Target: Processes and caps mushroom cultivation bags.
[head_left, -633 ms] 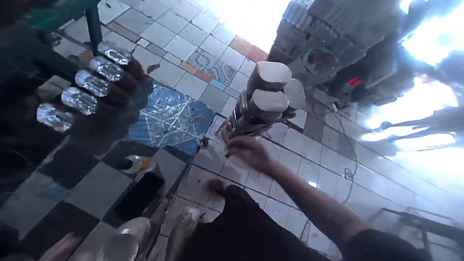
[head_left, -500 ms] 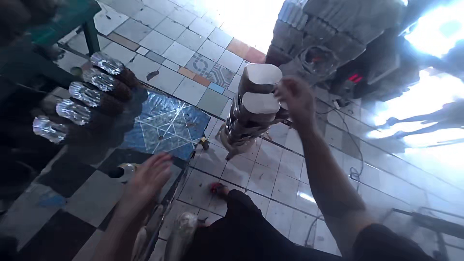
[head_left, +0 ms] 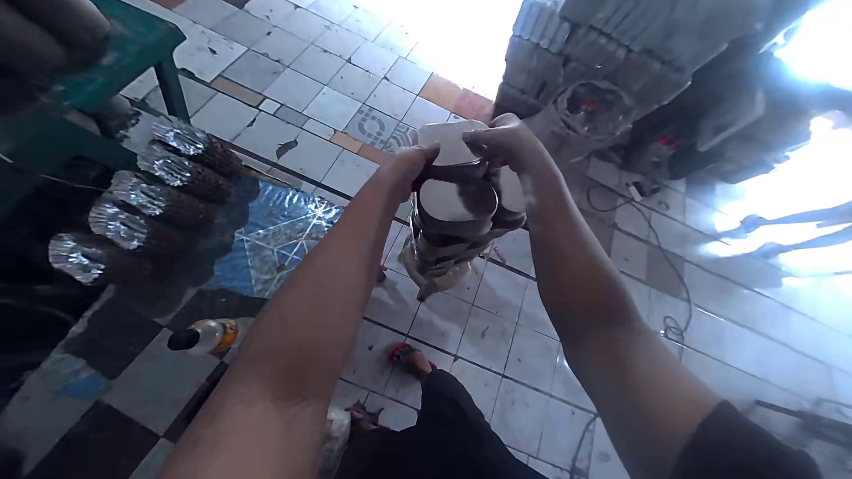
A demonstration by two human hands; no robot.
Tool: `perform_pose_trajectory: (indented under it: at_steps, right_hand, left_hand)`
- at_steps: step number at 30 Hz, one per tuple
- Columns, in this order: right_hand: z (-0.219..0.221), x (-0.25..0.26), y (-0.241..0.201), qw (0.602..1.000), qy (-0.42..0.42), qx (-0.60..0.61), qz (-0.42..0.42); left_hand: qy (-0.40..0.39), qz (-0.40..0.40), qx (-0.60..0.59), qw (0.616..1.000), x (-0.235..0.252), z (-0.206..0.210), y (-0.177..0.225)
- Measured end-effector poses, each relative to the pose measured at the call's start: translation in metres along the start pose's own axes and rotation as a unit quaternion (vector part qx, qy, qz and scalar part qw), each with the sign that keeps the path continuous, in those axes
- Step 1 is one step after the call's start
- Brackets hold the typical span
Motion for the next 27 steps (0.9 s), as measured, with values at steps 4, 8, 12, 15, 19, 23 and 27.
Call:
perform_pose_trajectory:
  at_steps: [4, 8, 12, 15, 19, 23, 27]
  right_hand:
    - [0.010, 0.002, -0.019, 0.995, 0.007, 0.078, -0.063]
    - [0.033, -0.035, -0.066, 0.967, 0.004, 0.177, -0.185]
    - [0.083, -0.139, -0.098, 0.919, 0.065, 0.227, -0.316]
    - [0.180, -0.230, -0.072, 0.903, -0.095, 0.345, -0.237]
    - [0.289, -0.317, -0.037, 0.839, -0.339, 0.404, -0.134]
    - [0.345, -0.358, -0.031, 0.803, -0.566, 0.100, -0.160]
    - [0.429, -0.438, -0.027, 0.640, -0.709, -0.225, -0.193]
  left_hand:
    - [0.050, 0.021, -0.023, 0.998, -0.009, -0.026, 0.004]
    - [0.097, 0.118, -0.127, 0.980, -0.057, -0.069, 0.022]
    - [0.151, 0.215, -0.205, 0.943, -0.178, -0.118, -0.002]
    - [0.201, 0.270, -0.282, 0.898, -0.265, -0.140, -0.071]
    - [0.303, 0.167, -0.284, 0.895, -0.350, -0.141, -0.194]
    - [0.359, 0.012, -0.175, 0.917, -0.447, -0.174, -0.284]
    - [0.314, 0.027, -0.102, 0.944, -0.524, -0.192, -0.302]
Point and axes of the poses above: each hand's wrist, its own x-axis towards the middle knuckle, its own z-axis out of the palm, y = z × x, the point moved 8 cm from there along x, towards the middle knuckle, and after that the axes turned 4 degrees about x, right-handed, at the moved point
